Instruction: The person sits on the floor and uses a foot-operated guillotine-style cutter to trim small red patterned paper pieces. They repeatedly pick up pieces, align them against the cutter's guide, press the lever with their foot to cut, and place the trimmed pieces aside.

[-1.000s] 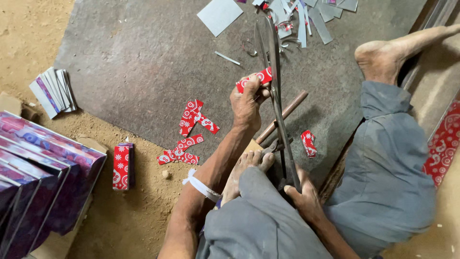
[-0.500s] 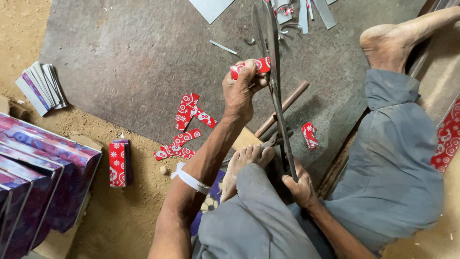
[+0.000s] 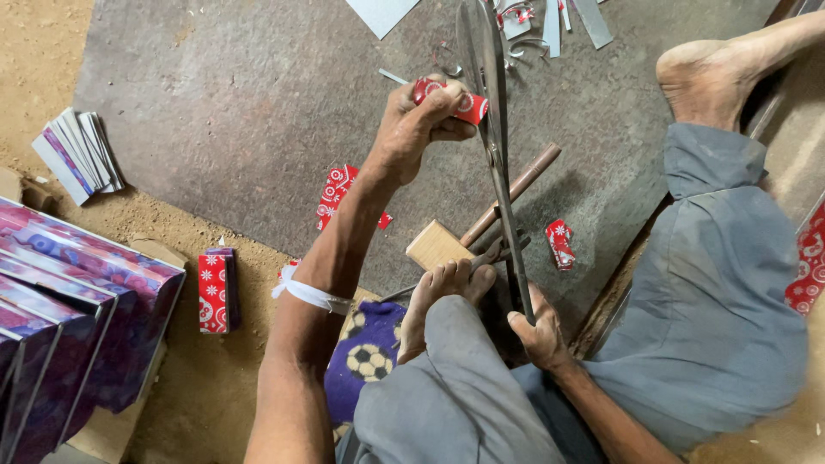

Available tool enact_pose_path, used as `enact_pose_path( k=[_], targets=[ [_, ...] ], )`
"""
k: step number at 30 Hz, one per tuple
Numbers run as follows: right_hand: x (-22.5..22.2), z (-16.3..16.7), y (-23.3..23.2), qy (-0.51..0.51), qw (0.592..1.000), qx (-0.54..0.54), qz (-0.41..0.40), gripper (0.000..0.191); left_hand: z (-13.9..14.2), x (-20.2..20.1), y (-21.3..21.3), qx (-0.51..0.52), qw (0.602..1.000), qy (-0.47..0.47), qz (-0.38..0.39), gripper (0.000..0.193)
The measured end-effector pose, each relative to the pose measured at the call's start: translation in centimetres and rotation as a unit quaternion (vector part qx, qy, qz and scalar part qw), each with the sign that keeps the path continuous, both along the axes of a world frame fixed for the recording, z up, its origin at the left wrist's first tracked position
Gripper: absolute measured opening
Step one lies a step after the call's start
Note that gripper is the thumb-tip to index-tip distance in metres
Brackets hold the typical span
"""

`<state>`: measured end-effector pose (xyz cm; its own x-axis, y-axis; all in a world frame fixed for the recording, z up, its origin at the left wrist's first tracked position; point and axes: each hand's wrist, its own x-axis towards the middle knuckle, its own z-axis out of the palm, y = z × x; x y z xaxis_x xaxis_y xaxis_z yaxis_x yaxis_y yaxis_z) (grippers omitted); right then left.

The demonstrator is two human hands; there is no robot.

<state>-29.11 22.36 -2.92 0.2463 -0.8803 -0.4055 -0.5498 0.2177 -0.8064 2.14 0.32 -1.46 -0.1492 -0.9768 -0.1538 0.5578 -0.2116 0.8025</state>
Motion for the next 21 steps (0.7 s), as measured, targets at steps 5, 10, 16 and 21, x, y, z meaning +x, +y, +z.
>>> enact_pose_path(
  k=[5, 10, 16, 21],
  targets=[
    [-0.1, -0.8, 0.2, 0.035, 0.999, 0.003, -0.009, 0.050, 0.9, 1.5, -1.9, -0.007, 0.997, -0.042, -0.061, 0.031],
    [-0.3, -1.3, 0.4, 0.008, 1.000, 0.008, -0.027, 0.054, 1.3, 1.9, -2.7, -0.016, 0.994, -0.051, -0.094, 0.029],
    [-0.2, -1.1, 0.0, 0.030, 0.998, -0.055, 0.025, 0.056, -0.6, -3.5, 1.1, 0.024, 0.975, 0.062, 0.211, 0.026],
    [-1.1, 0.5, 1.1, 0.053, 0.995, -0.068, 0.043, 0.061, -1.9, -4.9, 2.1, 0.041, 0.970, 0.044, 0.236, 0.021]
  ],
)
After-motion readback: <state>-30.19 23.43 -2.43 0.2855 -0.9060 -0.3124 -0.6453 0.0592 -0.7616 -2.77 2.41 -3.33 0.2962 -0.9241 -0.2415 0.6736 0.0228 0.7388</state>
